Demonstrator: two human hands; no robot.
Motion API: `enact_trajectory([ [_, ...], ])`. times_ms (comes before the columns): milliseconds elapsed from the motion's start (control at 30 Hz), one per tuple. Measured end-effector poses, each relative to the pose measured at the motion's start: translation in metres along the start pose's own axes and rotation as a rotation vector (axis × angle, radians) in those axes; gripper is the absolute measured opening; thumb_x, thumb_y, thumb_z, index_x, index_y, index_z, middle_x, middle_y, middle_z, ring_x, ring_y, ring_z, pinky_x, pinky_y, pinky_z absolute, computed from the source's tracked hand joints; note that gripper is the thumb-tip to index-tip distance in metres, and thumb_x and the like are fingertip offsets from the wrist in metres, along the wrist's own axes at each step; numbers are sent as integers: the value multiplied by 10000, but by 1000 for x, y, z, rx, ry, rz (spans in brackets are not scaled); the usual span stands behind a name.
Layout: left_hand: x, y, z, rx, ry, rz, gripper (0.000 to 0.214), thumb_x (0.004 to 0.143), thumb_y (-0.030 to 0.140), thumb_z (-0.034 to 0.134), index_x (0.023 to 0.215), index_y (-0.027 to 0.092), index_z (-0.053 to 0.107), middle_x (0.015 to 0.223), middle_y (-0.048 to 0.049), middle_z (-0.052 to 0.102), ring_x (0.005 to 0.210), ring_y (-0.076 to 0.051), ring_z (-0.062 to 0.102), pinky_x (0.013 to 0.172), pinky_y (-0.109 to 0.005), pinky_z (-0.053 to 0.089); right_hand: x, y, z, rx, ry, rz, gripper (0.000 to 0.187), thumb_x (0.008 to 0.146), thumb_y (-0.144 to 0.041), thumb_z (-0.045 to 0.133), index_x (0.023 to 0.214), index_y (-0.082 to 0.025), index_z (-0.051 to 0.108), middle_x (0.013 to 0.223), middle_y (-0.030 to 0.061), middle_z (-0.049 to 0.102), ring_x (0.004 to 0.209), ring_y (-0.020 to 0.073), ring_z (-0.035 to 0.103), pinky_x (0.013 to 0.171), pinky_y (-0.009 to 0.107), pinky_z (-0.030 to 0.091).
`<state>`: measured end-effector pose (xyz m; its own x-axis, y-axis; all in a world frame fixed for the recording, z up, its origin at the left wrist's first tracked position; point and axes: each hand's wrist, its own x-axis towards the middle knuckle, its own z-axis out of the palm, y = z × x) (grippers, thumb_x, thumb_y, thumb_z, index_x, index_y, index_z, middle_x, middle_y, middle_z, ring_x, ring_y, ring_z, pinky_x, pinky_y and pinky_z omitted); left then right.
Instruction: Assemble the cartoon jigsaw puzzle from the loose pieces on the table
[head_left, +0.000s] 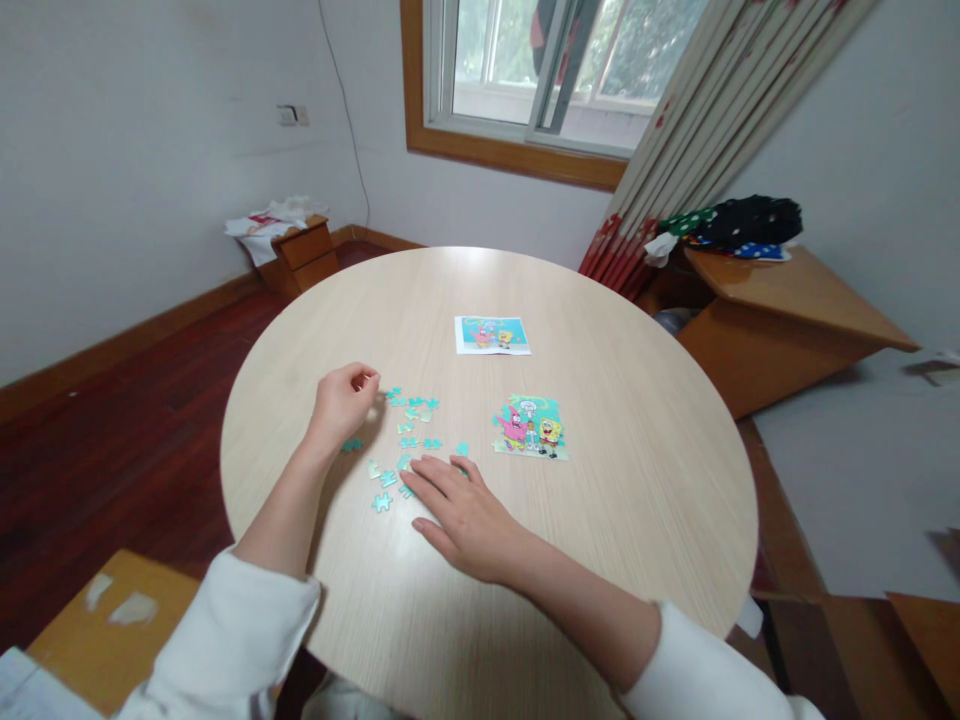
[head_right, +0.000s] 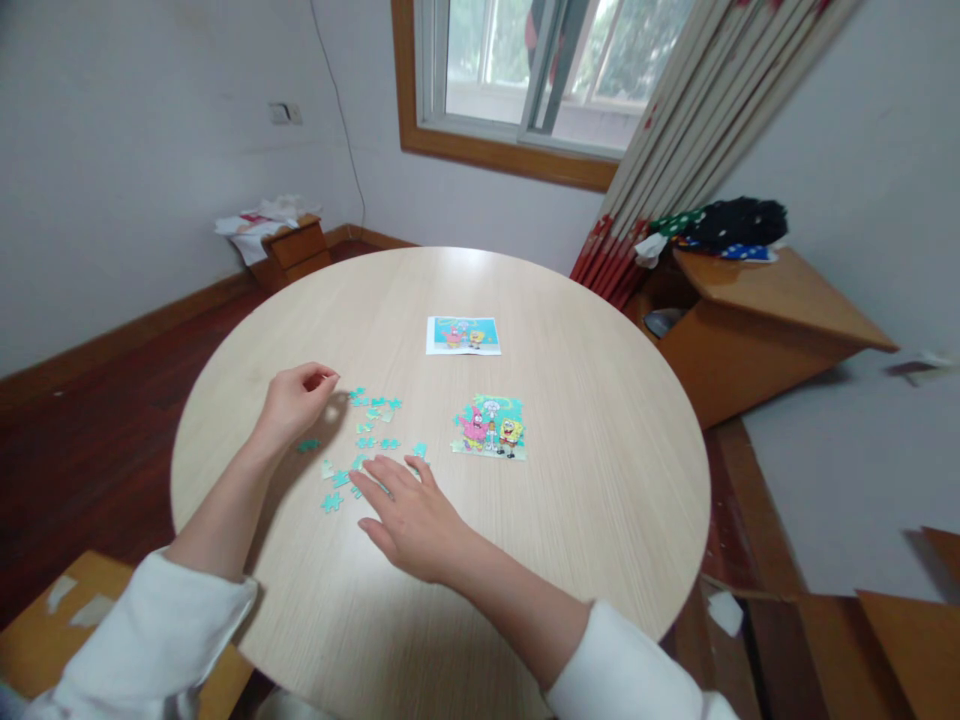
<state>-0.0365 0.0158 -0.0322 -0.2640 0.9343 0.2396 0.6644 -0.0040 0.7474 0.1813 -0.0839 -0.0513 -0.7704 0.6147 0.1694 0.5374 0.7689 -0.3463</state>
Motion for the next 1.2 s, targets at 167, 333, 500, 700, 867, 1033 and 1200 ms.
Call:
enact_trajectory([
  [167, 6, -6, -6, -49, 44, -50, 213, 691, 323, 538, 707, 151, 663, 564, -7, 582, 547, -135, 498, 546, -248, 374, 1, -1, -1, -36, -69, 26, 557, 984, -445, 313, 1468, -171, 283, 1520, 104, 326, 1432, 213, 209, 1165, 478, 144],
  [333, 6, -7, -7, -125, 64, -103, 235, 680, 339, 545, 730, 144, 667, 597, -13, 602, 552, -130, 503, 540, -240, 383, 1, -3, -4, -38, -116, 44, 533, 979, -440, 336, 1449, -188, 334, 1510, 98, 347, 1417, 224, 251, 1166, 491, 141],
  [500, 5, -7, -5, -156, 54, -109, 239, 670, 352, 549, 728, 148, 660, 605, -15, 608, 565, -134, 514, 534, -236, 382, 1, -4, -6, -20, -107, 44, 468, 975, -403, 372, 1394, -198, 412, 1476, 96, 404, 1396, 236, 290, 1153, 512, 162],
  [700, 5, -7, -3, -152, 29, -79, 249, 674, 372, 552, 717, 149, 653, 554, 8, 557, 514, -120, 467, 512, -239, 360, 0, -3, -4, -17, -62, 17, 420, 971, -376, 392, 1350, -207, 459, 1438, 102, 453, 1371, 222, 332, 1150, 502, 176],
  [867, 5, -8, 0, -137, -1, -58, 213, 675, 342, 550, 702, 153, 645, 521, 24, 521, 505, -116, 459, 511, -236, 352, -1, -4, -6, 0, -61, 6, 390, 970, -349, 401, 1321, -200, 481, 1415, 106, 475, 1351, 229, 362, 1144, 501, 181],
  [1033, 5, -10, 2, -124, -8, -43, 203, 674, 334, 543, 693, 157, 641, 529, 21, 529, 511, -118, 462, 522, -239, 355, -1, -3, -6, 13, -50, -6, 377, 970, -338, 400, 1305, -190, 493, 1391, 116, 495, 1339, 224, 375, 1141, 496, 179],
  [1200, 4, -9, 2, -126, -17, -36, 214, 678, 344, 535, 697, 156, 636, 530, 22, 523, 511, -117, 458, 520, -240, 350, -2, -3, -4, 5, -31, -15, 385, 973, -331, 389, 1323, -196, 478, 1394, 110, 493, 1335, 212, 376, 1141, 485, 183],
])
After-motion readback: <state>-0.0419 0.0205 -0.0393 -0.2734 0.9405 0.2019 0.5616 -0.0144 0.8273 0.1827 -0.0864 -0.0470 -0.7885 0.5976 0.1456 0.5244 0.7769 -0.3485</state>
